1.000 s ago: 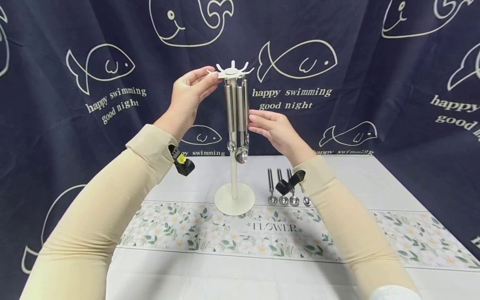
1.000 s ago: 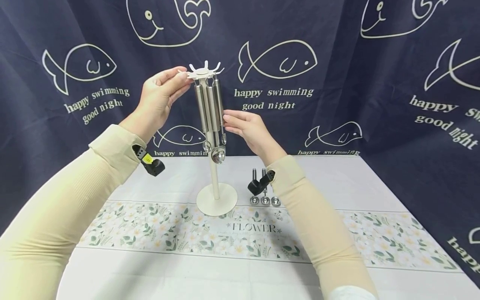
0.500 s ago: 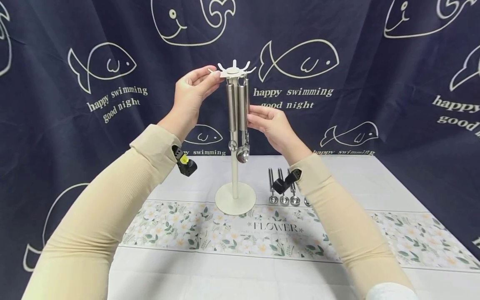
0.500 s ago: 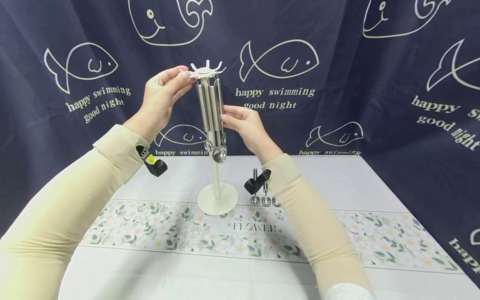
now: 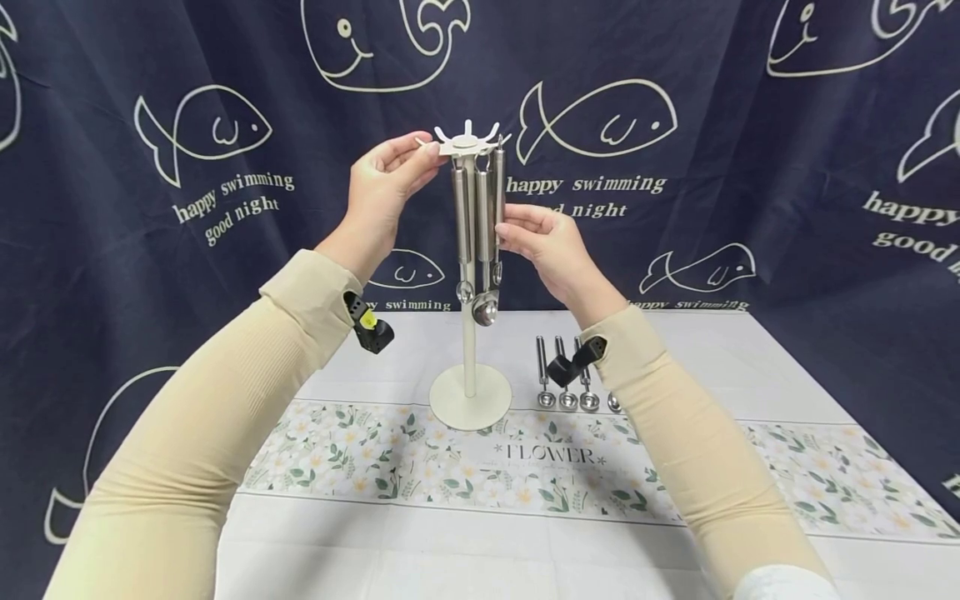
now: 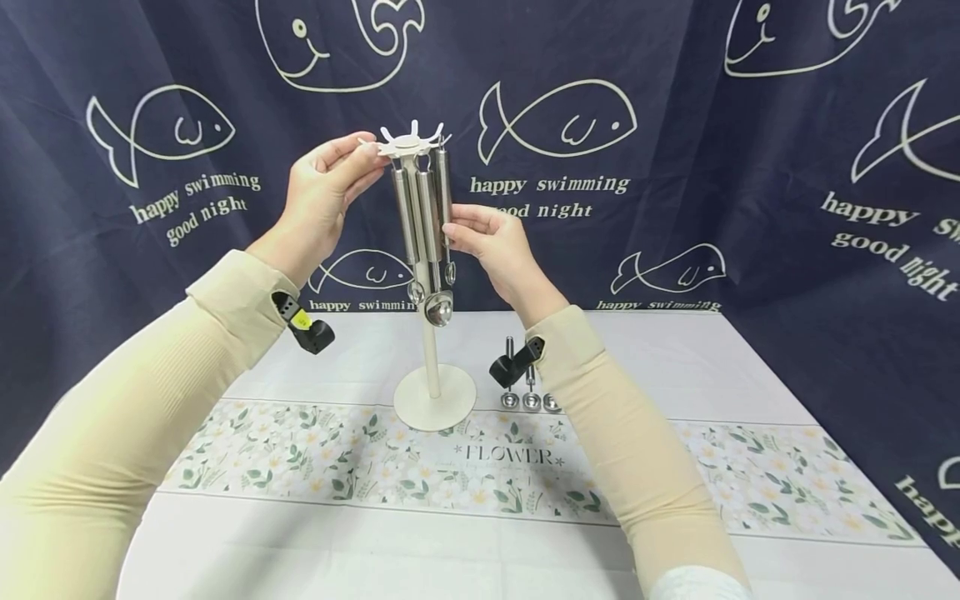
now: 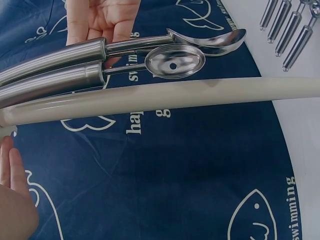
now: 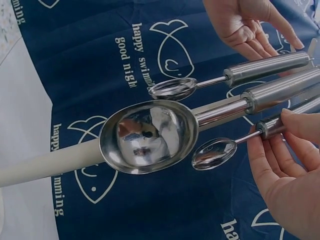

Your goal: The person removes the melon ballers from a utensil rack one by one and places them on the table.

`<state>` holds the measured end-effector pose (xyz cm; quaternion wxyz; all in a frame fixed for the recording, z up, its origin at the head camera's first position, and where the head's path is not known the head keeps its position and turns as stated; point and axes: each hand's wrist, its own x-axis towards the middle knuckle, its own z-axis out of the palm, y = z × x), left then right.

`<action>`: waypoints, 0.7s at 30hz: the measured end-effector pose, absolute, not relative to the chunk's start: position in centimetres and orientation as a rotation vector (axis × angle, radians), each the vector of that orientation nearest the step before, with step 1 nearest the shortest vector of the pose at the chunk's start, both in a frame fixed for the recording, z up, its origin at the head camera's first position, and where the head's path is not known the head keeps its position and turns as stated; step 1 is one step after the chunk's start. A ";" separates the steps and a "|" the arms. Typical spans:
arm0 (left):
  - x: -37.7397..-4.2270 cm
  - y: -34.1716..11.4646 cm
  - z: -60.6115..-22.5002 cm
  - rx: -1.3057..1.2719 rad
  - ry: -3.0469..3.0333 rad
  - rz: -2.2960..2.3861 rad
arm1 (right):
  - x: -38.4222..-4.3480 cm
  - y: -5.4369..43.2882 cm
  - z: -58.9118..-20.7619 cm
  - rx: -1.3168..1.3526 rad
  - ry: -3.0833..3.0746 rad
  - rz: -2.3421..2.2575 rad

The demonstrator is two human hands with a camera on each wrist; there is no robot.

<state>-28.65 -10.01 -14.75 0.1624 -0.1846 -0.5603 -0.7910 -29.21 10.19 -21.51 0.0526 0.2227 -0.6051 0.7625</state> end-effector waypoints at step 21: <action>-28.4 -9.8 -14.8 -0.543 -1.553 -2.281 | -29.0 12.0 -22.4 0.549 -1.774 2.363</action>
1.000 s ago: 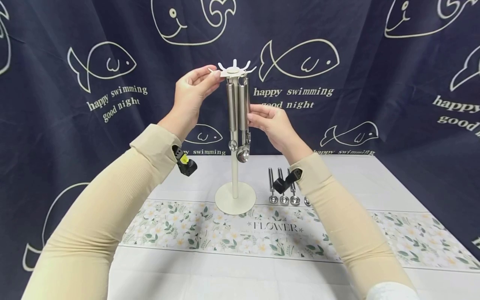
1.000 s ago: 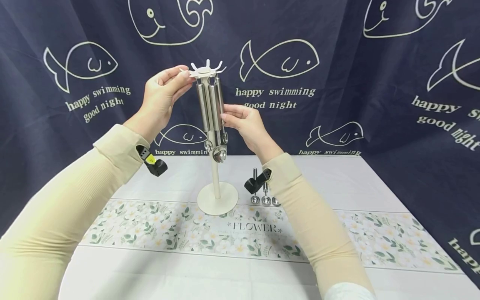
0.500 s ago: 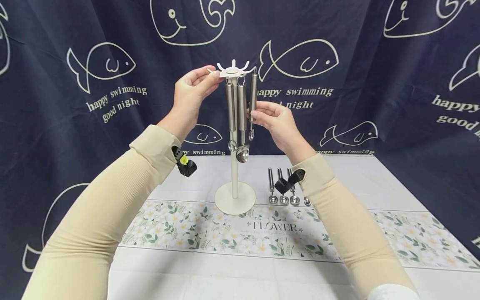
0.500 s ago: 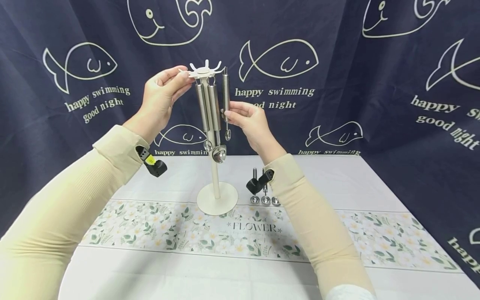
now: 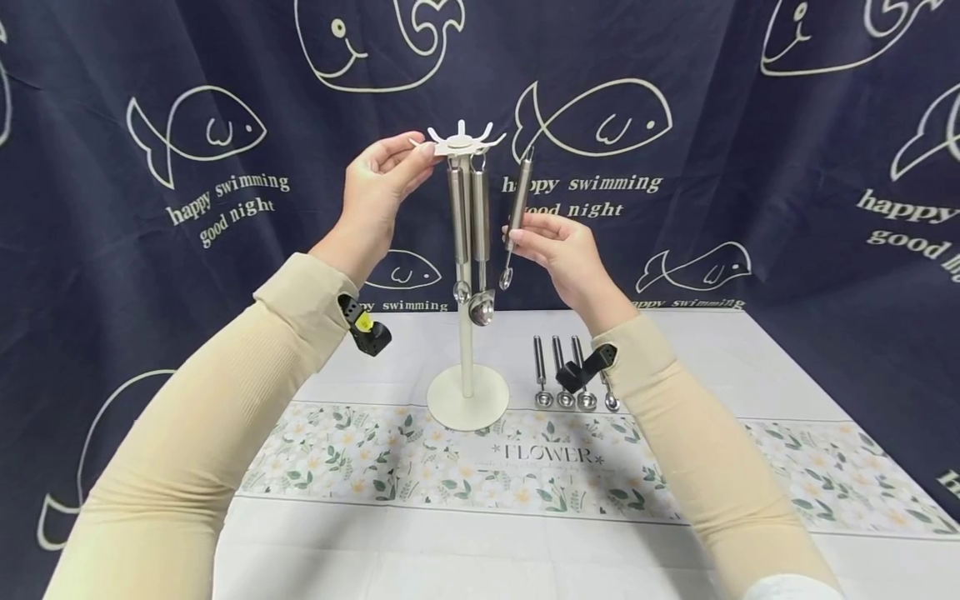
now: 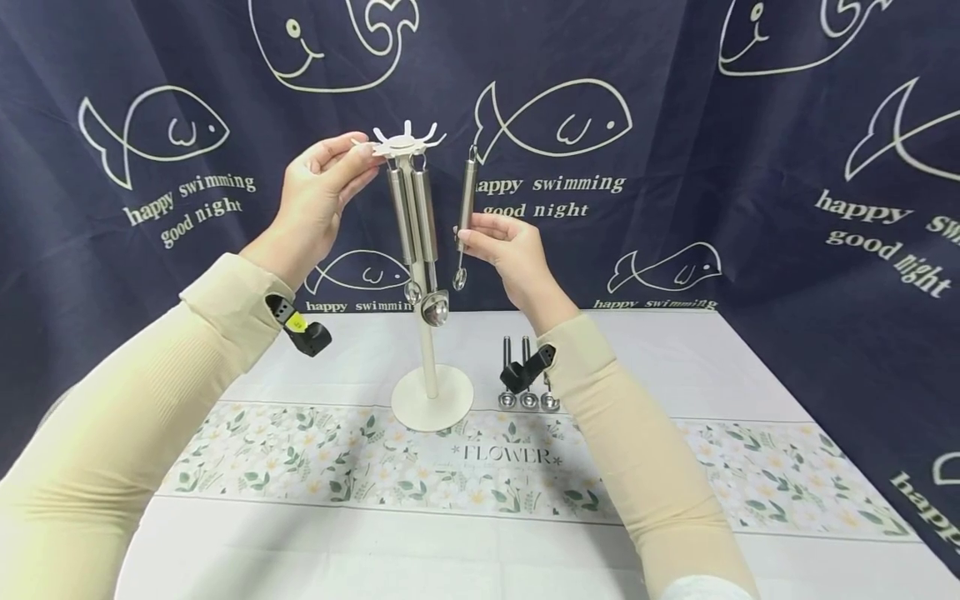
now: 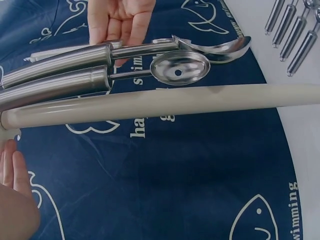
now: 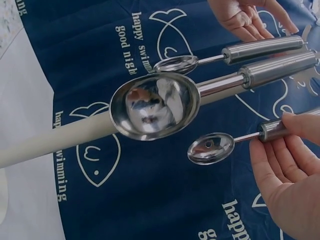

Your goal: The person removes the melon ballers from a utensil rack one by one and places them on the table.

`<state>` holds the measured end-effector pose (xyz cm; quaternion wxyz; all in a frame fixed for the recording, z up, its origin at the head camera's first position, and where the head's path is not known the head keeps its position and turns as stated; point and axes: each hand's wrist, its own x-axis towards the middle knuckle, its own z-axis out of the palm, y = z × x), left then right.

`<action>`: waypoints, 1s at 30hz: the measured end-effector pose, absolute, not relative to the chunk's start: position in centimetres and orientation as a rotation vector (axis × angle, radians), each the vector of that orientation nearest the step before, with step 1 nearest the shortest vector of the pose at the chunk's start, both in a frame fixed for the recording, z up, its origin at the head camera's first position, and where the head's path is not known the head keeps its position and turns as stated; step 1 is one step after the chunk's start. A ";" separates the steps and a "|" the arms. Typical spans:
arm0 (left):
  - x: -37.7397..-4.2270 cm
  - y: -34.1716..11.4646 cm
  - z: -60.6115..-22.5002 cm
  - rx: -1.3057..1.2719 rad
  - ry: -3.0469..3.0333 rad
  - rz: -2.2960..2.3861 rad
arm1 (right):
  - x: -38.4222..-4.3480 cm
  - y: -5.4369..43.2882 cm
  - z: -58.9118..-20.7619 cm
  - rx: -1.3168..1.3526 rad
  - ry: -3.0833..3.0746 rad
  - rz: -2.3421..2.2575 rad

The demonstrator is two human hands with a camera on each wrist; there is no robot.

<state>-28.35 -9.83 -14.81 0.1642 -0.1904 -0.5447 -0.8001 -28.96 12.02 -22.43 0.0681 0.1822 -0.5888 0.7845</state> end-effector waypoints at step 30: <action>-28.2 -9.9 -14.7 -0.526 -1.567 -2.293 | -29.5 15.2 -25.3 0.434 -1.816 2.353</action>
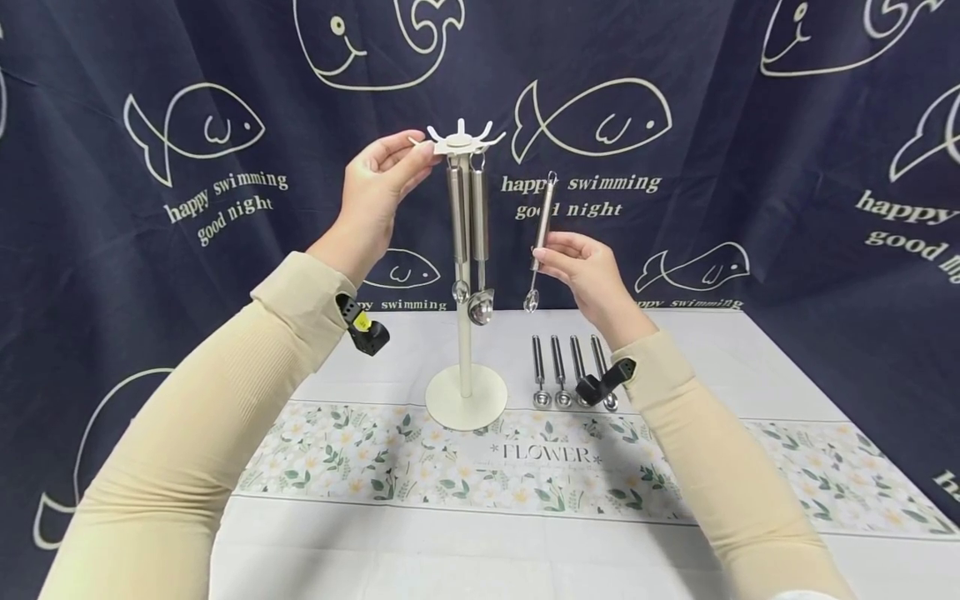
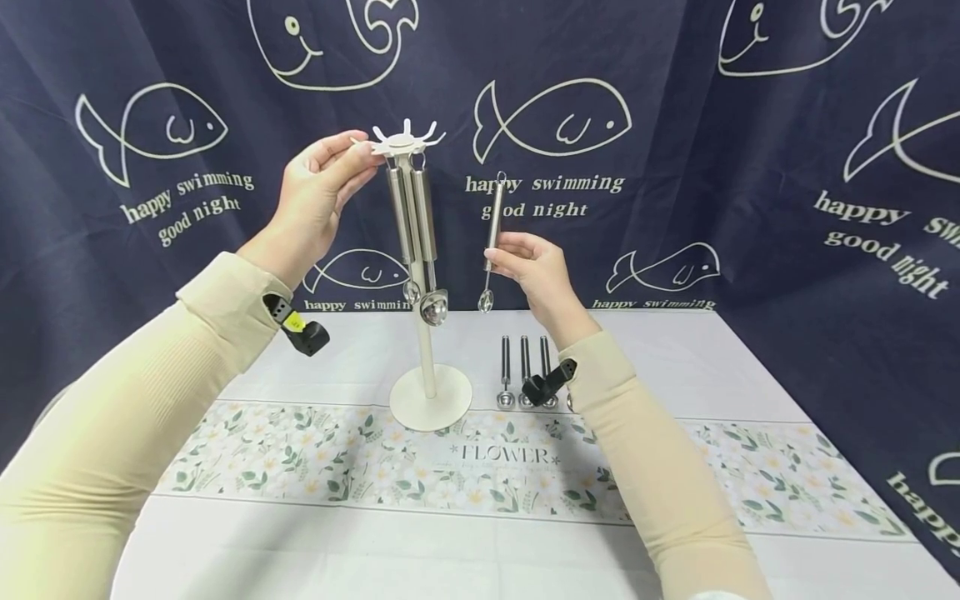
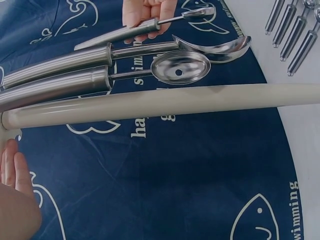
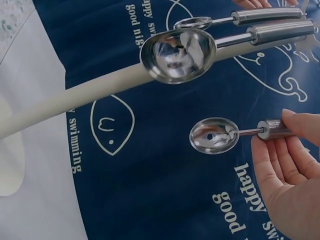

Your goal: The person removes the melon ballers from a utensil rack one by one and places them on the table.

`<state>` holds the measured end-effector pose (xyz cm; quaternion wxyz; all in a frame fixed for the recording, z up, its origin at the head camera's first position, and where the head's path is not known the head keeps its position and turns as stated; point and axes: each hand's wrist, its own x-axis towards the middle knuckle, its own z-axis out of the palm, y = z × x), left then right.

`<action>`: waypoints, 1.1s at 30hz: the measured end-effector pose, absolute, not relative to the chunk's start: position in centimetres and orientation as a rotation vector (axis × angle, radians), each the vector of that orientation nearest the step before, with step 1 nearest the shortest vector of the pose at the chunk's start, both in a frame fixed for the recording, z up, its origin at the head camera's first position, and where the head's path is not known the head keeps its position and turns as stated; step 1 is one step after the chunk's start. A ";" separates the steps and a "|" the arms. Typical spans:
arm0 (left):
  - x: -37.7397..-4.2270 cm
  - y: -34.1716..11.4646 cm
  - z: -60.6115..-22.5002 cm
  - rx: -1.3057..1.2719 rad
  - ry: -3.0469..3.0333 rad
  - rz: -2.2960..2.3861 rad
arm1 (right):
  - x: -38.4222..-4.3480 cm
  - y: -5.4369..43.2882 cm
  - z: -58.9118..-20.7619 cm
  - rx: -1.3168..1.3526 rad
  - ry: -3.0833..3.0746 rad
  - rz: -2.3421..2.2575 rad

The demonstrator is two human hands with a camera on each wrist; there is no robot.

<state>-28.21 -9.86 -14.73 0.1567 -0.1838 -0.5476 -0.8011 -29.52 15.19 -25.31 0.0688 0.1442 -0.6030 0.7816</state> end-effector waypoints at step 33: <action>-28.5 -9.7 -15.1 -0.534 -1.592 -2.230 | -29.5 22.7 -31.0 0.134 -1.958 2.276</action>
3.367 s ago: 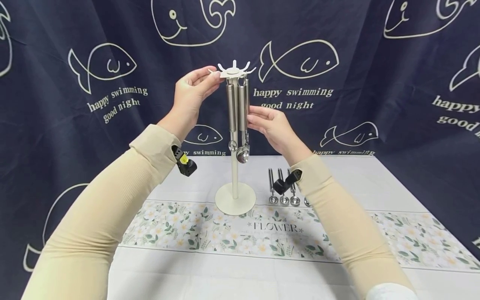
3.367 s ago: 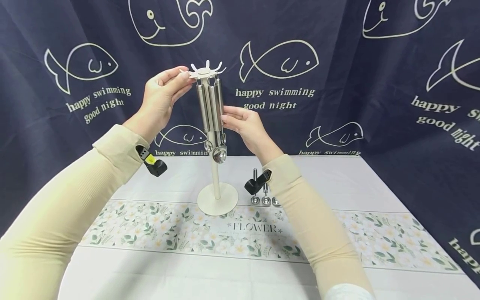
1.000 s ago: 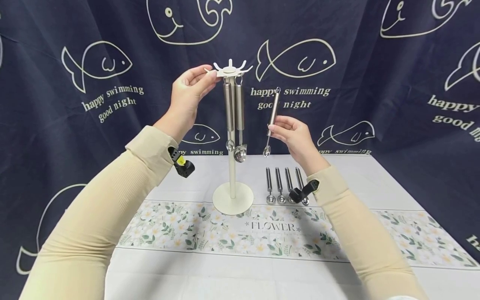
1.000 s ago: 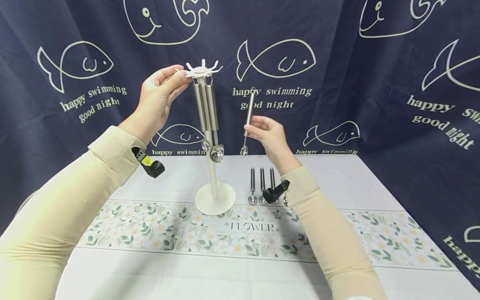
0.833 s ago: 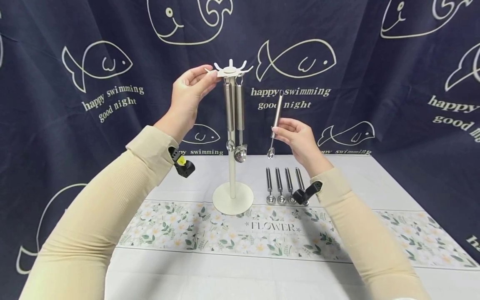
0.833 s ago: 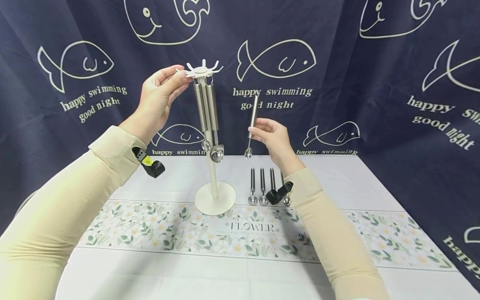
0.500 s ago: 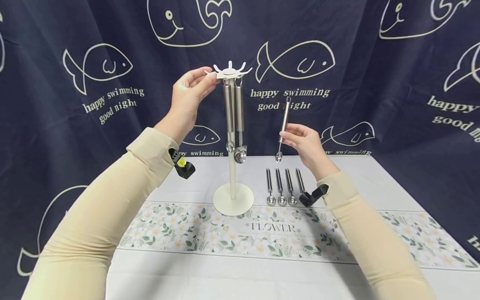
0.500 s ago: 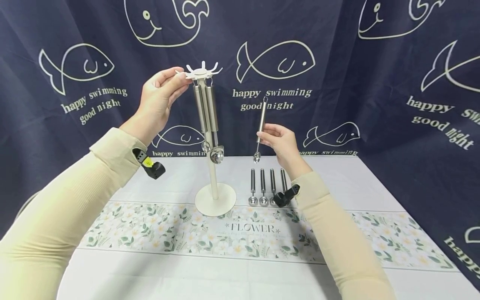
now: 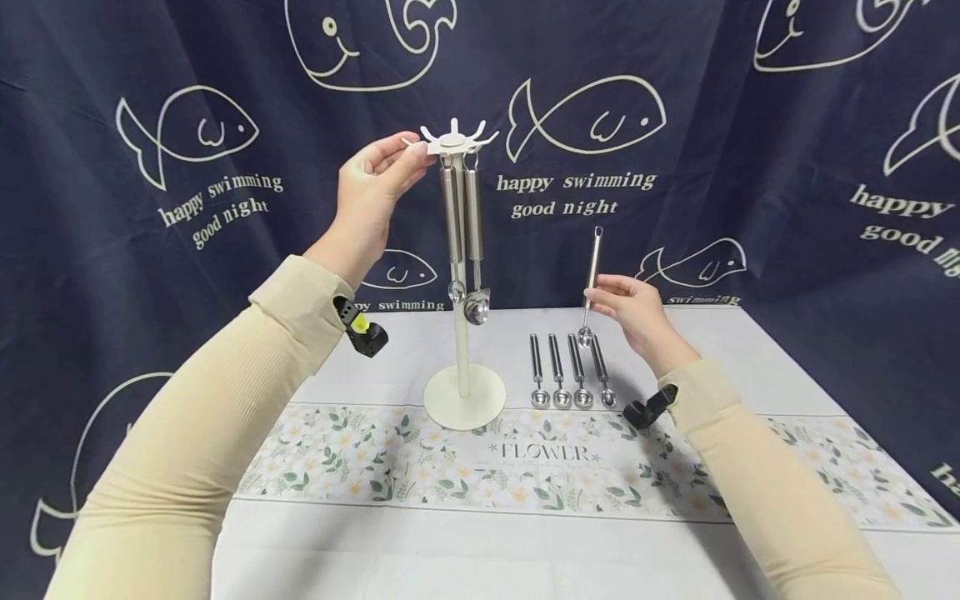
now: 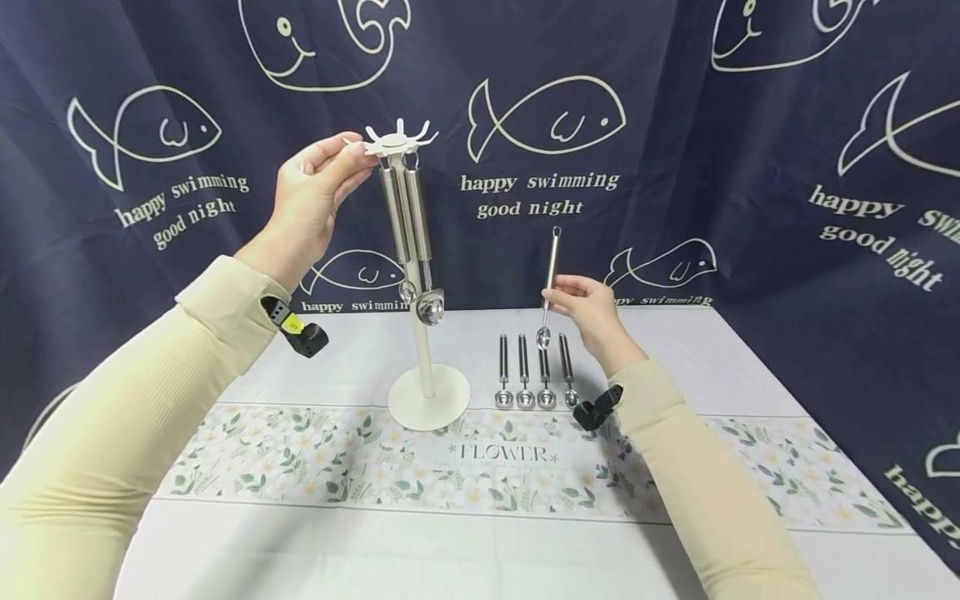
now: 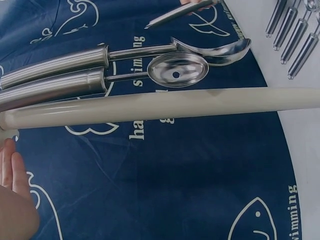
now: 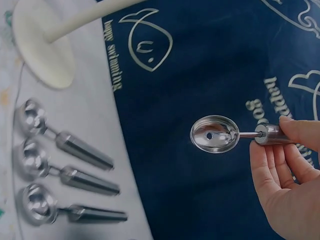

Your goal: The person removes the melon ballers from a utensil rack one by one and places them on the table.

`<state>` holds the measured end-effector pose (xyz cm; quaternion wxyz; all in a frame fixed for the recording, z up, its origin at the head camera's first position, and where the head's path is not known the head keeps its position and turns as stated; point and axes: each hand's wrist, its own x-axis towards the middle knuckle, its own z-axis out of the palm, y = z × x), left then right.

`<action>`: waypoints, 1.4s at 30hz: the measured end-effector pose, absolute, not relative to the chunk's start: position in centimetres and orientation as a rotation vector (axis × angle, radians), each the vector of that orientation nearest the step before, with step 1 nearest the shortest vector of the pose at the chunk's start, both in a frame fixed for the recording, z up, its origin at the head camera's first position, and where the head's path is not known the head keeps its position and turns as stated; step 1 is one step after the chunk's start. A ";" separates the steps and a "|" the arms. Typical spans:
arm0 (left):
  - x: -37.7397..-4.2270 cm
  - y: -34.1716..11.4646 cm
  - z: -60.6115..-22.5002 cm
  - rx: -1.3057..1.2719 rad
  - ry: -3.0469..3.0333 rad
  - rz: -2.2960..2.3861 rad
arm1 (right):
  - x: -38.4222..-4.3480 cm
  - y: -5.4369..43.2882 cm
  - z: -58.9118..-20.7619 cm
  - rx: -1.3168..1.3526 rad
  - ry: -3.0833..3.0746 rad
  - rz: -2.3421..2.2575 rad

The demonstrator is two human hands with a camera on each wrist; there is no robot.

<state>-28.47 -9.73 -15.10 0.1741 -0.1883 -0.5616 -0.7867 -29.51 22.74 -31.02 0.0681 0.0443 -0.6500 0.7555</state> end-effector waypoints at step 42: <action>-29.3 -9.8 -15.4 -0.555 -1.632 -2.100 | -30.7 28.8 -39.8 -0.329 -2.523 1.843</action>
